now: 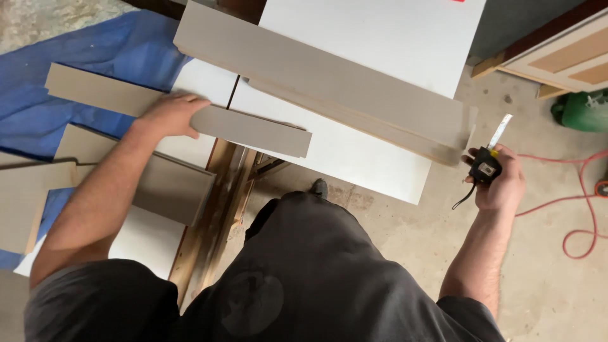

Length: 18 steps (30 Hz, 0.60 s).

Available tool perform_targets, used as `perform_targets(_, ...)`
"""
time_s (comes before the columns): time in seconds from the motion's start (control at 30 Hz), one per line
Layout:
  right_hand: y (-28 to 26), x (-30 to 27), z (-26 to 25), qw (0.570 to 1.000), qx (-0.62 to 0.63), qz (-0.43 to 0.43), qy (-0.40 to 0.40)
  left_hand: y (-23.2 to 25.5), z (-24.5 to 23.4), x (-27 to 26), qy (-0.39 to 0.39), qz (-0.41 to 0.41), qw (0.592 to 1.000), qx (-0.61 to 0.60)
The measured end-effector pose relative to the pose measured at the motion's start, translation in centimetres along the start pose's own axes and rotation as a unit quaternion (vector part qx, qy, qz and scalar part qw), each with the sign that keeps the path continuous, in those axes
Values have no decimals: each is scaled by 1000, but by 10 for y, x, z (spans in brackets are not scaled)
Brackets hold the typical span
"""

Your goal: The person retrieves a long, thin piece of wood from a storage rack and brings it to a white workbench. They use a tape measure to measure the length of the wood, then apply pieces of masking tape to the surface and write on them with a pen. The person repeats this process with a second piece of wood before returning the first piece to the rack.

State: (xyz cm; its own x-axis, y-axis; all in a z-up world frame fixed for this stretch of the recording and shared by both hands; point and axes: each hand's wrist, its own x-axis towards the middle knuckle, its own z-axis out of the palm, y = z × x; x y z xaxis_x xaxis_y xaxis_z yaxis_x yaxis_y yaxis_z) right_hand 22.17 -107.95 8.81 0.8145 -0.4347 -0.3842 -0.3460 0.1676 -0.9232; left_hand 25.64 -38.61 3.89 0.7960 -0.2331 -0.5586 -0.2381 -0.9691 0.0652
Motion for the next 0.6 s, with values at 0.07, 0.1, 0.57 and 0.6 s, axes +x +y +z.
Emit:
perform_targets(0.07,28,-16,-7,998,41,13,-46,-39,22,4,102,62,991,52)
perform_targets(0.1,46,-34,-5,998,46,11,-34,-43,27,10,102,73,990,58)
perform_targets(0.57,156,-257,59,1000,-10,-19,-17,74,-47,-39,171,217,948,155)
perform_targets(0.6,149,-261,66,1000,-2,-21,1,98,-44,-39,173,234,943,163)
